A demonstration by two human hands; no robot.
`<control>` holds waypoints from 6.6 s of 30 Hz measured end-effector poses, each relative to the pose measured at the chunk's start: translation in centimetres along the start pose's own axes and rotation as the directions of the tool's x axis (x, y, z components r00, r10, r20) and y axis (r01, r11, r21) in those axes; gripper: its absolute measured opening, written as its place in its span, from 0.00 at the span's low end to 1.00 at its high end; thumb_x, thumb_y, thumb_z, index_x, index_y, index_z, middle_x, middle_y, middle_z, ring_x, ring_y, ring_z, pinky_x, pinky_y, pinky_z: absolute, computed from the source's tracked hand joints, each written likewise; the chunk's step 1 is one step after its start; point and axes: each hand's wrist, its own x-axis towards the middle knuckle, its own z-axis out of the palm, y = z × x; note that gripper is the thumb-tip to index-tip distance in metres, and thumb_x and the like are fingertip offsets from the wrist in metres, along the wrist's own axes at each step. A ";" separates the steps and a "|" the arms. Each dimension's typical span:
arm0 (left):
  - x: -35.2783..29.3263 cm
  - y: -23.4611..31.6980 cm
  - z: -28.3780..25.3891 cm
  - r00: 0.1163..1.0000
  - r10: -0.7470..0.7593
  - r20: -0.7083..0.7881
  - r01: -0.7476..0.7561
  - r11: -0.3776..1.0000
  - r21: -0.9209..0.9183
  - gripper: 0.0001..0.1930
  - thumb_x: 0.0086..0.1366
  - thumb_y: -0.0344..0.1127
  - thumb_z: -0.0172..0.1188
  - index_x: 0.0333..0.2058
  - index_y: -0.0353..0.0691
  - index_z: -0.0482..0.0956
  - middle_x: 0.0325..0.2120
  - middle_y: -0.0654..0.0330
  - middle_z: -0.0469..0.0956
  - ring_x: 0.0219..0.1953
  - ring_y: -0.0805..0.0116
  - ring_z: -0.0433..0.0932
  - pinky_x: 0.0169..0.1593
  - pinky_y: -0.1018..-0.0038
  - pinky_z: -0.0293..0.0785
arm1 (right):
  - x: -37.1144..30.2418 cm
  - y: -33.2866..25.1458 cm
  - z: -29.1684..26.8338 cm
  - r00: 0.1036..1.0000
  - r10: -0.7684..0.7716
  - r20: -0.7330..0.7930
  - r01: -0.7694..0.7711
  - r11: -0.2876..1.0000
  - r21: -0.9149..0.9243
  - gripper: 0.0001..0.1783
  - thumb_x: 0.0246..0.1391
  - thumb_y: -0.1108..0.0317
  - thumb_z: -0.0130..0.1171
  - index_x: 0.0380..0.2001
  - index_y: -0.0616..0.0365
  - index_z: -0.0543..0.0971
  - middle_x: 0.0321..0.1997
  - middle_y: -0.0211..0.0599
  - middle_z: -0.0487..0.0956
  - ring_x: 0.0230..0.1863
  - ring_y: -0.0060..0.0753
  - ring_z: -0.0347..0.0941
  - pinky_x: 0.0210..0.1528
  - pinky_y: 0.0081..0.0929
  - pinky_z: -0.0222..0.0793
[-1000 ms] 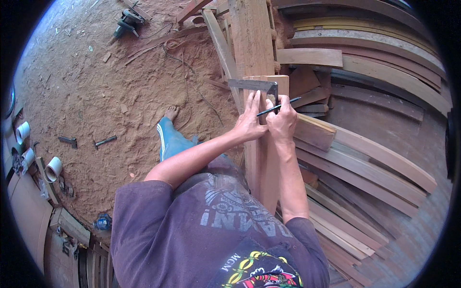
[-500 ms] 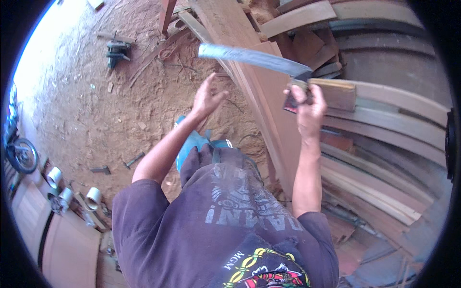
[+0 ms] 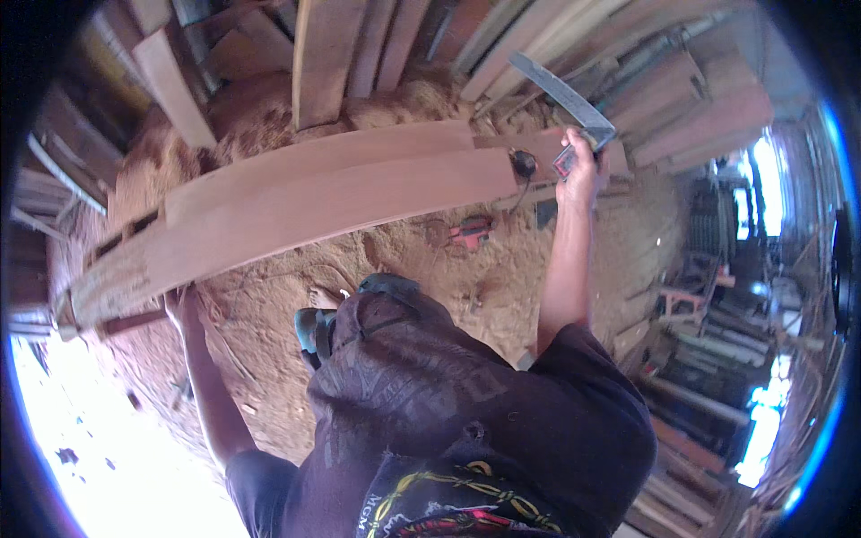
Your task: The person measures a long curved wooden plank with a tape measure and marks it with a pencil. They then use a try square to draw straight lines on the plank. The person repeats the measuring and marking process several times.
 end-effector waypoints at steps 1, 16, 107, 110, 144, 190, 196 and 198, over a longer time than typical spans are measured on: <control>0.6 0.6 -0.4 0.981 -0.172 -0.088 0.190 0.942 0.277 0.28 0.63 0.25 0.67 0.62 0.37 0.72 0.55 0.58 0.77 0.54 0.66 0.77 0.56 0.71 0.76 | 0.3 0.3 -2.8 0.992 0.112 -0.057 -0.120 0.981 -0.154 0.16 0.54 0.70 0.72 0.43 0.55 0.77 0.33 0.32 0.81 0.37 0.24 0.77 0.38 0.24 0.71; -4.5 5.0 -0.6 0.941 -0.331 -0.068 0.319 0.806 0.498 0.40 0.65 0.39 0.67 0.71 0.49 0.54 0.66 0.57 0.67 0.67 0.60 0.68 0.63 0.48 0.70 | 10.8 22.0 -18.2 0.955 0.144 0.258 0.187 0.381 -0.906 0.33 0.50 0.47 0.76 0.51 0.51 0.72 0.46 0.51 0.82 0.50 0.60 0.79 0.49 0.52 0.73; 0.7 8.8 0.2 0.952 0.097 0.289 -0.281 0.647 0.709 0.24 0.56 0.38 0.79 0.45 0.26 0.84 0.41 0.52 0.86 0.41 0.66 0.81 0.48 0.66 0.76 | -10.0 20.1 -11.0 0.917 0.169 0.360 0.174 0.643 -0.746 0.20 0.58 0.58 0.74 0.49 0.56 0.86 0.34 0.38 0.89 0.33 0.30 0.84 0.38 0.39 0.75; 0.5 8.9 0.3 0.953 0.114 0.282 -0.286 0.654 0.700 0.26 0.55 0.38 0.80 0.46 0.25 0.82 0.43 0.52 0.86 0.42 0.64 0.81 0.49 0.65 0.76 | -10.2 20.4 -11.0 0.929 0.125 0.348 0.177 0.676 -0.716 0.19 0.56 0.59 0.74 0.48 0.54 0.87 0.32 0.39 0.88 0.33 0.31 0.85 0.37 0.38 0.75; 0.9 14.1 -1.0 0.902 0.170 0.396 -0.420 0.554 0.719 0.15 0.65 0.35 0.73 0.41 0.30 0.79 0.24 0.60 0.80 0.30 0.75 0.74 0.36 0.74 0.72 | -7.6 13.6 -10.7 0.881 0.167 0.443 0.284 0.563 -0.776 0.17 0.57 0.51 0.72 0.38 0.53 0.88 0.25 0.45 0.81 0.29 0.48 0.80 0.34 0.44 0.70; -1.4 17.1 1.1 0.907 0.133 0.400 -0.406 0.534 0.742 0.18 0.60 0.38 0.75 0.44 0.37 0.80 0.36 0.52 0.88 0.39 0.59 0.88 0.43 0.63 0.82 | -6.8 13.2 -10.3 0.888 0.309 0.340 0.100 0.593 -0.799 0.18 0.62 0.56 0.70 0.42 0.63 0.85 0.29 0.27 0.80 0.28 0.20 0.67 0.32 0.25 0.65; -1.2 17.4 1.1 0.937 0.048 0.346 -0.320 0.518 0.793 0.21 0.58 0.38 0.77 0.46 0.38 0.80 0.38 0.50 0.87 0.44 0.55 0.88 0.47 0.62 0.82 | -7.0 13.1 -10.2 0.890 0.312 0.333 0.101 0.577 -0.811 0.16 0.62 0.58 0.70 0.41 0.62 0.85 0.29 0.26 0.81 0.29 0.19 0.68 0.32 0.24 0.65; -1.0 16.8 0.9 0.925 0.055 0.375 -0.348 0.514 0.784 0.25 0.57 0.38 0.77 0.50 0.39 0.77 0.40 0.50 0.87 0.46 0.54 0.87 0.48 0.61 0.82 | -7.0 13.1 -10.2 0.895 0.301 0.329 0.106 0.573 -0.812 0.15 0.61 0.59 0.70 0.40 0.61 0.85 0.28 0.25 0.80 0.28 0.19 0.67 0.32 0.24 0.65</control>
